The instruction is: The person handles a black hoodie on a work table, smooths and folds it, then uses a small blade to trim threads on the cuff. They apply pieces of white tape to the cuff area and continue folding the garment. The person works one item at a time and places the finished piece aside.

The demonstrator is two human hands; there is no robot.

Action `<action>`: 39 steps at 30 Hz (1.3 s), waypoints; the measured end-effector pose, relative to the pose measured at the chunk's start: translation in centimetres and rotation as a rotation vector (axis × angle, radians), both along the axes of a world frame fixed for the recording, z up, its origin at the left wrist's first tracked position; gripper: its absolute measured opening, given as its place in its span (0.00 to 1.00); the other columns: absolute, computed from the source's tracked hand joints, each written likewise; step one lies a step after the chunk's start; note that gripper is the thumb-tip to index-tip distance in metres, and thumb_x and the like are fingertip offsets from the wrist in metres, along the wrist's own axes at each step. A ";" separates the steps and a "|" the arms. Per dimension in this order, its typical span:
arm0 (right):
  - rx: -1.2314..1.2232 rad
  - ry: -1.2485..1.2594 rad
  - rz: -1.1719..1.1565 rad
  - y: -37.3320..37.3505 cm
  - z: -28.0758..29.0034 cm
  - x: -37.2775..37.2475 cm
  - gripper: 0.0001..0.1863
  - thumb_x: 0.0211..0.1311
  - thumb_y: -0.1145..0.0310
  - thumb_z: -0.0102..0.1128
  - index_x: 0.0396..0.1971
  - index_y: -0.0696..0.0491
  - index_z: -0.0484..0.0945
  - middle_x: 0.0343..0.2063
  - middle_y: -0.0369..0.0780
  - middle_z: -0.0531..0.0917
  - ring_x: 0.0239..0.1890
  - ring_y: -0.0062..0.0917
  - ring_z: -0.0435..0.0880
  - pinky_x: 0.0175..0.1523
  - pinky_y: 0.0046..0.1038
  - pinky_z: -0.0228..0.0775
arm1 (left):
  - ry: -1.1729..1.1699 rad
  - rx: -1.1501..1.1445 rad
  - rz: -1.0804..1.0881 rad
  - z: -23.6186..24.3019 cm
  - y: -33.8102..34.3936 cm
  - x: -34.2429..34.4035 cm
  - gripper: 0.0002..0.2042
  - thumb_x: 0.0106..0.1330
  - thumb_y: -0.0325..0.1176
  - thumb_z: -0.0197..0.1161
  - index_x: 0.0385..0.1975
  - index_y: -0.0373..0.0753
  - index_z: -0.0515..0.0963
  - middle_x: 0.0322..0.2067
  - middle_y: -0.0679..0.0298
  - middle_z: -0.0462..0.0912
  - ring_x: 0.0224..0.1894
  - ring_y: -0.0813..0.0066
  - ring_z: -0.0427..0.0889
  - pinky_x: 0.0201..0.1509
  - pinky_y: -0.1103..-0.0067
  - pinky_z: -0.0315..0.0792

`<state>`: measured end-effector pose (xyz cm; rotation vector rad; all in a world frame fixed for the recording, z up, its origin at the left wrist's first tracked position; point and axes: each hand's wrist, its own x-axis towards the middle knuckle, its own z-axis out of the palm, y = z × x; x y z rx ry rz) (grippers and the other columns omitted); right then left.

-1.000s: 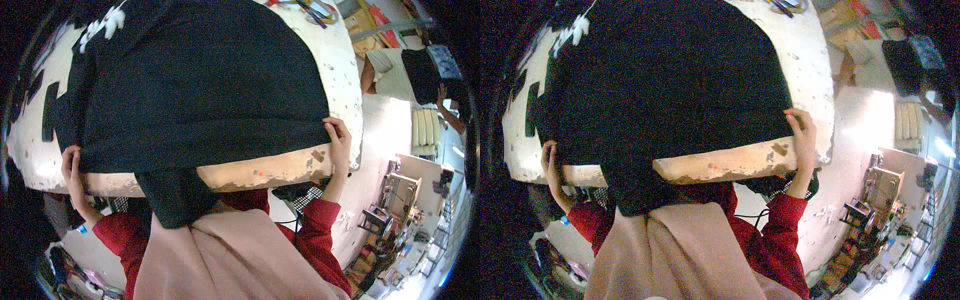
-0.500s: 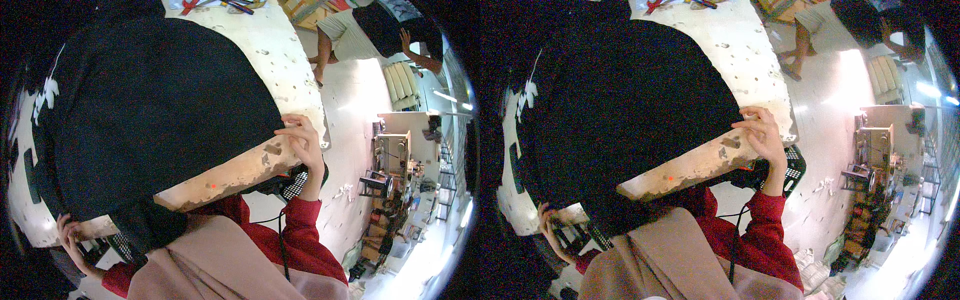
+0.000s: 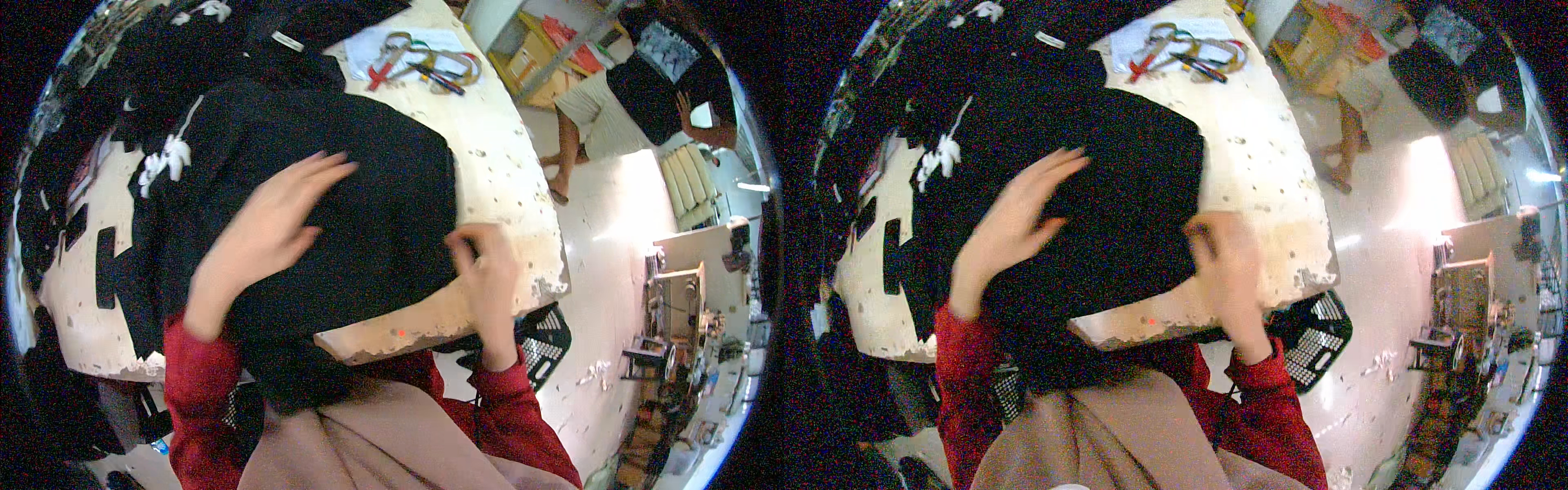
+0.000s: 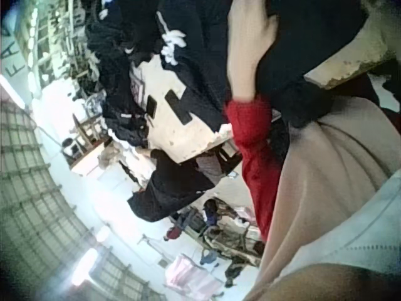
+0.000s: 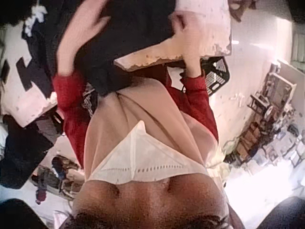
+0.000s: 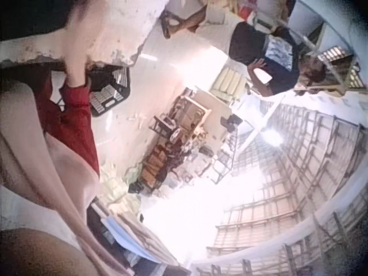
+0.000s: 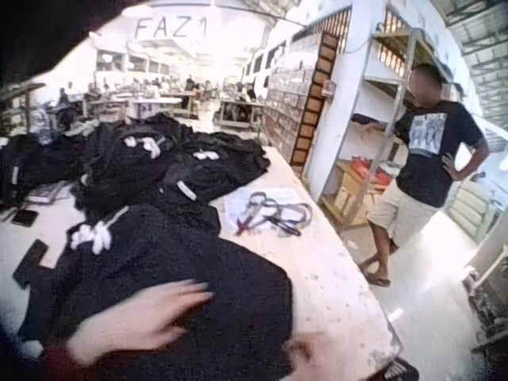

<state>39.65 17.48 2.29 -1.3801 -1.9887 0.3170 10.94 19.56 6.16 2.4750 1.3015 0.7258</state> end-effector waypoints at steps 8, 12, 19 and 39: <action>0.391 0.337 1.023 -3.7 8.5 5.1 0.08 0.47 0.75 0.61 0.28 0.59 0.85 0.33 0.46 0.84 0.30 0.30 0.82 0.34 0.25 0.77 | 0.495 0.184 -0.347 -0.9 10.4 -3.2 0.12 0.34 0.31 0.66 0.23 0.42 0.79 0.28 0.68 0.78 0.43 0.64 0.74 0.52 0.66 0.66; 0.499 0.567 0.877 -4.2 6.8 9.7 0.02 0.44 0.77 0.66 0.19 0.58 0.81 0.23 0.42 0.81 0.25 0.28 0.80 0.28 0.23 0.75 | 0.658 0.297 -0.038 3.9 8.0 -10.2 0.16 0.36 0.35 0.69 0.29 0.44 0.78 0.32 0.71 0.78 0.47 0.64 0.71 0.51 0.67 0.65; 0.243 0.758 0.253 -0.5 5.1 9.2 0.14 0.39 0.83 0.67 0.27 0.53 0.74 0.30 0.41 0.76 0.30 0.27 0.74 0.30 0.26 0.69 | 0.503 0.548 0.503 8.9 -4.6 -20.7 0.22 0.38 0.24 0.67 0.40 0.38 0.78 0.53 0.58 0.77 0.63 0.63 0.66 0.66 0.63 0.54; -0.791 0.929 0.425 0.1 5.2 -3.6 0.09 0.54 0.76 0.64 0.35 0.57 0.76 0.32 0.33 0.78 0.37 0.15 0.74 0.43 0.16 0.64 | -0.532 -0.695 -0.365 0.5 0.0 1.4 0.25 0.60 0.34 0.66 0.56 0.37 0.66 0.47 0.60 0.75 0.51 0.71 0.75 0.57 0.74 0.67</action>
